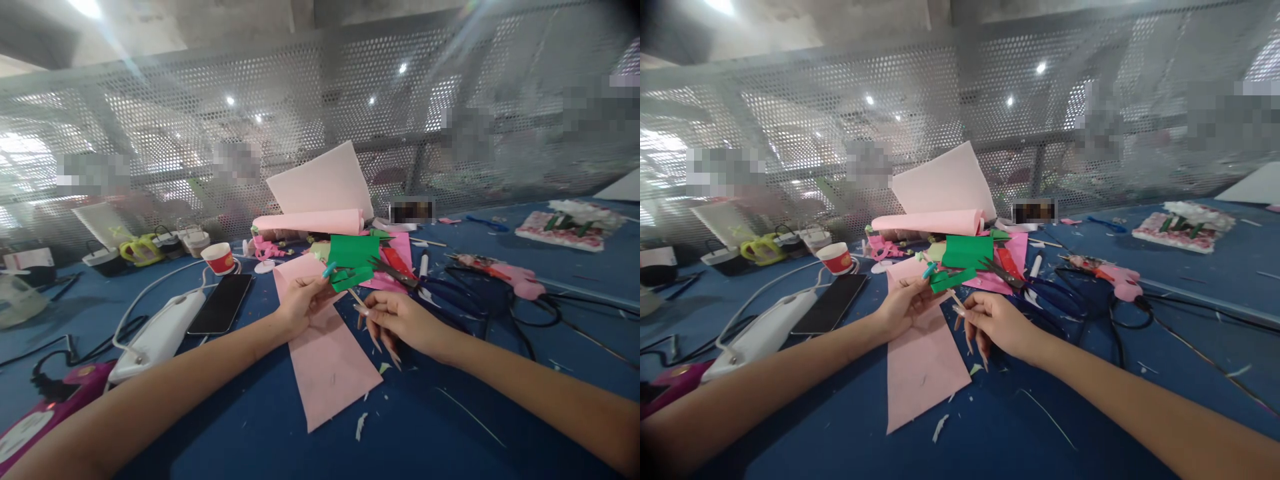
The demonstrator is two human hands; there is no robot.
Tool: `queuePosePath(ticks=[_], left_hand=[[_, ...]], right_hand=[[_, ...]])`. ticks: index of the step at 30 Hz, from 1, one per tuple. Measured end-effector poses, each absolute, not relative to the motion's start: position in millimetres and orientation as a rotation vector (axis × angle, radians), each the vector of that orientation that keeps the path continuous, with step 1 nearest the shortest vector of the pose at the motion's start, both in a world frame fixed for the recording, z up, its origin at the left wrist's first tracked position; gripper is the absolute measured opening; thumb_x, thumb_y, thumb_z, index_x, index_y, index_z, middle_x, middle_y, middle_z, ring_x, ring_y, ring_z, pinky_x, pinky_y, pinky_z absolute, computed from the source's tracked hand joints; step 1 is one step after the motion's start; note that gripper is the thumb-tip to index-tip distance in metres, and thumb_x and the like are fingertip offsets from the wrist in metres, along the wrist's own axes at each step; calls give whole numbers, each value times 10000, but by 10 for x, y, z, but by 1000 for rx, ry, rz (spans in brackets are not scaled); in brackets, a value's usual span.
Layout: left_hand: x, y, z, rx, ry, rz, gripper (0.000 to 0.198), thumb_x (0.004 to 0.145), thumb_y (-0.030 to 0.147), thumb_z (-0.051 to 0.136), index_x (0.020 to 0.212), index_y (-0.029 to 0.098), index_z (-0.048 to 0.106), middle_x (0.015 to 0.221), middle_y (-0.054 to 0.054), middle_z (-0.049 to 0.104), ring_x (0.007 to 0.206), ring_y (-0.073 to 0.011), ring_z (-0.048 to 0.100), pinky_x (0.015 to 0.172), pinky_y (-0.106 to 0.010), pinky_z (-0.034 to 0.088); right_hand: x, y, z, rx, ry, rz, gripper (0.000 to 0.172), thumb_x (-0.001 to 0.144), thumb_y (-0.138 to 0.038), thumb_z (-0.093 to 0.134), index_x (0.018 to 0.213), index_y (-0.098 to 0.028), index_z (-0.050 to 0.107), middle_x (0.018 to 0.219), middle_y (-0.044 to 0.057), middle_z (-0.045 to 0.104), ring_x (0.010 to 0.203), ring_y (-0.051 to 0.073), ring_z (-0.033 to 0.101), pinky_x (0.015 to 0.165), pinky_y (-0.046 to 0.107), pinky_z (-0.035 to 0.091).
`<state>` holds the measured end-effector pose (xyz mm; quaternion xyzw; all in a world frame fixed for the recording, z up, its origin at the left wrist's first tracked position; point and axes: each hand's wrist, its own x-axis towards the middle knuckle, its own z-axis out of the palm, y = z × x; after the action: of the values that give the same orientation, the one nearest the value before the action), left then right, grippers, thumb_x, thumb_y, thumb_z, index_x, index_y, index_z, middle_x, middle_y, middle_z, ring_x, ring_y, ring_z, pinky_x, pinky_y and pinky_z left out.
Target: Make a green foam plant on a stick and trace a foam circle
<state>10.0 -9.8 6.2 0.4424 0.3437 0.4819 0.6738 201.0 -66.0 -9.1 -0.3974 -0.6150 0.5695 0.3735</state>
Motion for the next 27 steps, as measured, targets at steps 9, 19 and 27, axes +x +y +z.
queuePosePath(ticks=[9, 19, 27], left_hand=[[101, -128, 88, 1104, 519, 1079, 534, 547, 315, 858, 1046, 204, 704, 1127, -66, 701, 1068, -228, 641, 1002, -338, 456], [93, -134, 100, 1363, 407, 961, 702, 514, 433, 856, 1139, 182, 657, 1204, -137, 656, 1180, -303, 566, 1077, -434, 360], [63, -119, 35, 1384, 462, 944, 510, 566, 434, 832, 975, 153, 716, 967, -103, 733, 916, -206, 675, 865, -301, 497]], right_hand=[[2019, -672, -116, -929, -1594, 1468, 261, 856, -428, 574, 797, -180, 519, 563, -38, 565, 321, 41, 467, 313, 155, 390], [1990, -738, -84, -853, -1679, 1450, 366, 853, -547, 537, 841, -181, 522, 618, -29, 588, 335, 40, 488, 332, 155, 408], [1982, -731, -94, -937, -1664, 1304, 338, 869, -516, 536, 816, -182, 517, 629, -22, 601, 342, 44, 503, 327, 154, 409]])
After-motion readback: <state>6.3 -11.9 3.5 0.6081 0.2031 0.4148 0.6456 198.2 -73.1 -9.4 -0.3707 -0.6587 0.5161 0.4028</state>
